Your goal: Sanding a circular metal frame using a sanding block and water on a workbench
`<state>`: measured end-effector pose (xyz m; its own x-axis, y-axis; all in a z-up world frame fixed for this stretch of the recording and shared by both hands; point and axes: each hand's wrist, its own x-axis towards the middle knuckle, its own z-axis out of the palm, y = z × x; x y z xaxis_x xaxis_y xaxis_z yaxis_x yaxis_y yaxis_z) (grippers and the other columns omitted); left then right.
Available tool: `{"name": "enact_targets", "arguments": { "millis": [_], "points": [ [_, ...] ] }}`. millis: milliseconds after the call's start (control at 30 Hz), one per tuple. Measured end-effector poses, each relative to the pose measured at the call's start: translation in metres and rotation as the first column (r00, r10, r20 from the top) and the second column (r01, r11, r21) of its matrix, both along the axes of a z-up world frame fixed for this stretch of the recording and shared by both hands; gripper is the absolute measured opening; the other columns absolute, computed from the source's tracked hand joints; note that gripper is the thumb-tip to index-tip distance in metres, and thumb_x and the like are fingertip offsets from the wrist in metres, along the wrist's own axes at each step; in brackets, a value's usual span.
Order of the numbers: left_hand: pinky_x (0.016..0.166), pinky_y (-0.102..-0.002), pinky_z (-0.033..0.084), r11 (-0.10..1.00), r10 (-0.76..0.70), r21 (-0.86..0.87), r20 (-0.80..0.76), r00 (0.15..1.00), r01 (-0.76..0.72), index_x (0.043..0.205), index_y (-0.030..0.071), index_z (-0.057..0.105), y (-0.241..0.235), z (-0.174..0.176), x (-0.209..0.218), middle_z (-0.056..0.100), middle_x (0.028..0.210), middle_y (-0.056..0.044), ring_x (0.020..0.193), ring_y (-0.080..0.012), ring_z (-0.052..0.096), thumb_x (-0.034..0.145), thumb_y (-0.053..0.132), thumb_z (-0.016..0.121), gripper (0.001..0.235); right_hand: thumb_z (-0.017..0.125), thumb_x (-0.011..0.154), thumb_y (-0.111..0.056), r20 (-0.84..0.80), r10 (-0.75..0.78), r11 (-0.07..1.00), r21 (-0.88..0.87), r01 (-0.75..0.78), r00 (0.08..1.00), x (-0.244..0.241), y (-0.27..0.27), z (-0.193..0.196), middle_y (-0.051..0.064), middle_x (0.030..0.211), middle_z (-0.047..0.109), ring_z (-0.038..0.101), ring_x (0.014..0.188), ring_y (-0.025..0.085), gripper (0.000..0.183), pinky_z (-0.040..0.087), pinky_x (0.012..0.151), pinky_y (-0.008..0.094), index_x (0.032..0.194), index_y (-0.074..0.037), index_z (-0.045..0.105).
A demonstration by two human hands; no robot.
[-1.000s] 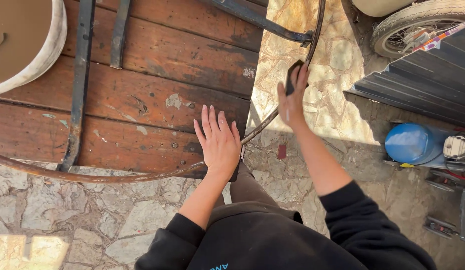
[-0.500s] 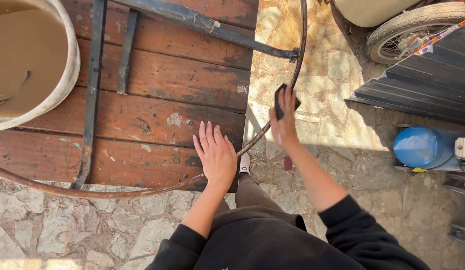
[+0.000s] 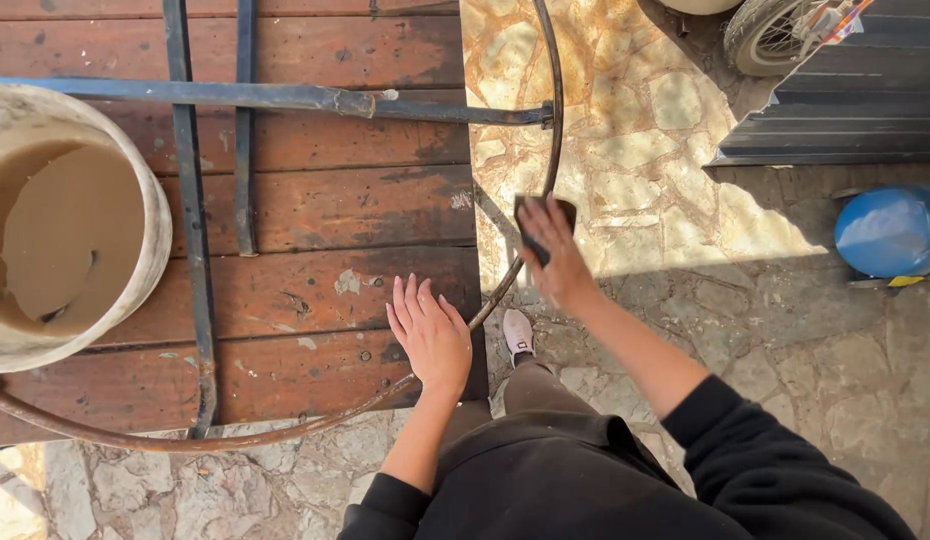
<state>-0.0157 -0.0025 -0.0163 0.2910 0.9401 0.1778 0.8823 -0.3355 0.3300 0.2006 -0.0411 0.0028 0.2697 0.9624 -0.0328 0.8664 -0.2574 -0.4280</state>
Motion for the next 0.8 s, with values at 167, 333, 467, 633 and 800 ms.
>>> {"name": "enact_targets", "arguments": {
  "millis": [167, 333, 467, 633, 800],
  "points": [
    [0.119, -0.048, 0.03, 1.0, 0.004, 0.01, -0.007, 1.0, -0.004, 0.132, 0.01, 0.056, 0.005, 0.0, 0.002, 0.054, 0.145, -0.008, 0.149, -0.0279, 0.039, 0.1, 0.018, 0.051, 0.032, 0.016, 0.107, -0.055, 0.065, 0.13, 0.991, -0.011, -0.13, 0.989, -0.039, -0.023, -0.011, 0.005, 0.168, 0.022, 0.005, 0.156, 0.029, 0.067, 0.013, 0.127, 0.045, 0.161, -0.016, 0.023],
    [0.119, -0.048, 0.03, 1.0, -0.011, -0.006, -0.021, 1.0, 0.011, 0.13, 0.012, 0.057, 0.003, 0.001, 0.001, 0.054, 0.143, -0.008, 0.148, -0.0279, 0.039, 0.099, 0.019, 0.052, 0.032, 0.02, 0.107, -0.057, 0.081, 0.263, 0.965, -0.049, -0.259, 0.961, 0.004, -0.004, -0.014, 0.004, 0.155, 0.046, 0.019, 0.156, 0.026, 0.065, 0.024, 0.125, 0.045, 0.15, -0.016, 0.046],
    [0.119, -0.047, 0.03, 1.0, 0.006, -0.002, -0.021, 1.0, -0.006, 0.131, 0.012, 0.057, 0.002, 0.004, -0.001, 0.055, 0.143, -0.009, 0.148, -0.0279, 0.04, 0.1, 0.019, 0.052, 0.032, 0.04, 0.106, -0.046, 0.31, 0.313, 0.948, -0.044, -0.316, 0.898, 0.023, 0.02, 0.022, 0.009, 0.124, 0.069, 0.047, 0.142, 0.029, 0.052, 0.032, 0.124, 0.041, 0.113, -0.006, 0.073],
    [0.118, -0.05, 0.03, 1.0, -0.023, -0.015, -0.04, 0.999, 0.023, 0.134, 0.009, 0.054, 0.001, 0.013, 0.001, 0.054, 0.143, -0.011, 0.148, -0.0298, 0.039, 0.101, 0.019, 0.049, 0.034, 0.03, 0.107, -0.054, 0.07, 0.357, 0.846, -0.448, -0.29, 0.932, 0.04, 0.05, 0.047, 0.01, 0.114, 0.072, 0.062, 0.126, 0.028, 0.062, 0.049, 0.111, 0.043, 0.11, -0.011, 0.074],
    [0.119, -0.051, 0.028, 0.999, 0.034, 0.017, -0.042, 0.999, -0.033, 0.135, 0.005, 0.052, 0.002, 0.013, 0.004, 0.053, 0.144, -0.015, 0.149, -0.0316, 0.038, 0.101, 0.021, 0.049, 0.038, 0.026, 0.104, -0.057, 0.147, 0.585, 0.725, -0.535, -0.433, 0.798, 0.039, 0.047, 0.033, 0.012, 0.078, 0.073, 0.074, 0.088, 0.033, 0.075, 0.06, 0.079, 0.047, 0.067, -0.011, 0.073]
  ]
}}
